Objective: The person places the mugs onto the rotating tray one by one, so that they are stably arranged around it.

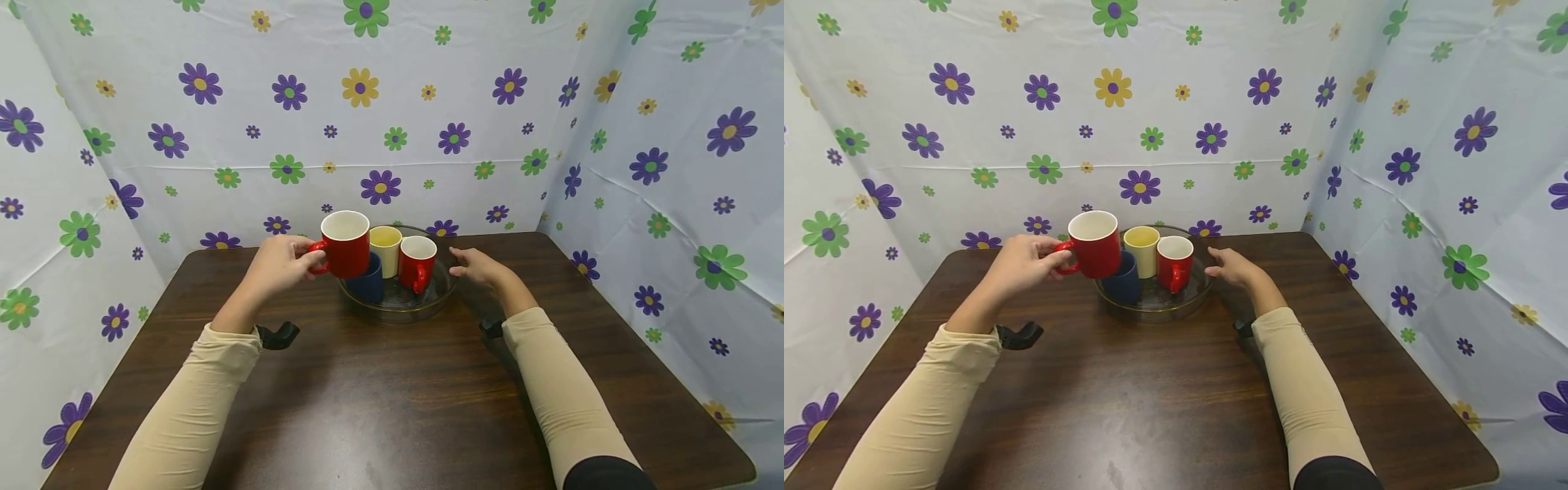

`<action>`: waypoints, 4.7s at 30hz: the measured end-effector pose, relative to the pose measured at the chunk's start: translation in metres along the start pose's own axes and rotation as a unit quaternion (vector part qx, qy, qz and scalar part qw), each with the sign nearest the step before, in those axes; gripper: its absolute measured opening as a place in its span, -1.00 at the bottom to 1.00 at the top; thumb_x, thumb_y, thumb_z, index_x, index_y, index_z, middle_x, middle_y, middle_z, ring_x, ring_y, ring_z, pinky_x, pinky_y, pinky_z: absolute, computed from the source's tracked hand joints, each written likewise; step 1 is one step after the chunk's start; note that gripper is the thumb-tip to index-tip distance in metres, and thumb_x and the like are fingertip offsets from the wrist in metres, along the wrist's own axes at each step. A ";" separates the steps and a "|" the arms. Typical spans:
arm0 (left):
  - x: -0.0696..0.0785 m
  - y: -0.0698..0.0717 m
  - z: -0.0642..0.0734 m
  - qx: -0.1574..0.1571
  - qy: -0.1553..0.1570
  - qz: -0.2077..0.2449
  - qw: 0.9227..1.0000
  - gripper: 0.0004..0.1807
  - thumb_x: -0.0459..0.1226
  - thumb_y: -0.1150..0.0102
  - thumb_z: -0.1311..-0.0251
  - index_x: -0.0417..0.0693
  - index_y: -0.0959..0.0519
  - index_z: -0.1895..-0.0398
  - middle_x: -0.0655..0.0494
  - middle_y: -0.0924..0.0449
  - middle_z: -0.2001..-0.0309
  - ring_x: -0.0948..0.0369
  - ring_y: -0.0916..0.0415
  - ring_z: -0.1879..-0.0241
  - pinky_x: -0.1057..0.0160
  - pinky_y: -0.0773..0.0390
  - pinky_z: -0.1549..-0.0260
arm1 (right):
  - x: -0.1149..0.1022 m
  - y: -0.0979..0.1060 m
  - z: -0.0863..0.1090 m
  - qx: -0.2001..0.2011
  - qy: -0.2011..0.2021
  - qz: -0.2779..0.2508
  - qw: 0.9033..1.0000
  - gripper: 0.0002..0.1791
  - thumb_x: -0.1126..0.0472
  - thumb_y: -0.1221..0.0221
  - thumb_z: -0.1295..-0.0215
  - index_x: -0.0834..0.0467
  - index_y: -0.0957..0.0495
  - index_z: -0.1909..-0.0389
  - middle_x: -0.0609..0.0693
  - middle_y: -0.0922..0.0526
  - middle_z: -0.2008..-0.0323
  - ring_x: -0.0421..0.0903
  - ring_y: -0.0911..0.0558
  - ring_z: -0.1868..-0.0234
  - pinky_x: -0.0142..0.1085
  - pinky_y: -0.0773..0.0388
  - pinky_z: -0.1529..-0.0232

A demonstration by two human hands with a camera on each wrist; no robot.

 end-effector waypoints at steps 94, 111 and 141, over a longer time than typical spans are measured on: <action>0.020 -0.135 -0.020 -0.049 -0.023 -0.056 0.997 -0.77 -0.18 -0.28 -0.37 -0.16 -0.72 0.35 0.16 -0.58 0.64 0.28 -0.55 0.68 0.34 -0.59 0.60 | 0.002 -0.001 -0.001 0.006 0.026 -0.006 1.000 -0.28 0.31 -0.11 -0.51 0.45 -0.01 -0.52 0.41 -0.09 -0.49 0.33 -0.23 -0.47 0.11 -0.21 -0.44; 0.006 -0.139 -0.014 -0.020 -0.005 -0.072 0.997 -0.79 -0.13 -0.38 -0.26 -0.08 -0.77 0.21 0.16 -0.64 0.58 0.28 -0.55 0.64 0.29 -0.55 0.59 | -0.003 0.002 0.001 0.013 0.036 0.025 0.999 -0.27 0.27 -0.13 -0.51 0.46 -0.03 -0.51 0.46 -0.17 -0.44 0.34 -0.27 -0.45 0.12 -0.22 -0.44; -0.042 -0.114 -0.016 0.131 0.098 -0.085 0.983 0.21 0.20 -0.60 0.18 -0.31 -0.23 -0.41 -0.26 -0.45 -0.26 -0.14 -0.42 -0.25 -0.27 -0.44 -0.10 | -0.040 -0.037 0.012 0.043 0.058 0.025 0.997 0.36 -0.07 -0.44 -0.18 0.47 0.36 -0.54 0.41 0.02 -0.54 0.32 -0.13 -0.53 0.27 0.38 -0.50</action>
Point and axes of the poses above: each hand's wrist, its own z-axis away from the middle knuckle, its own y-axis out of the back of the hand, x = y × z, the point moved 10 cm from there along -z, towards the middle knuckle
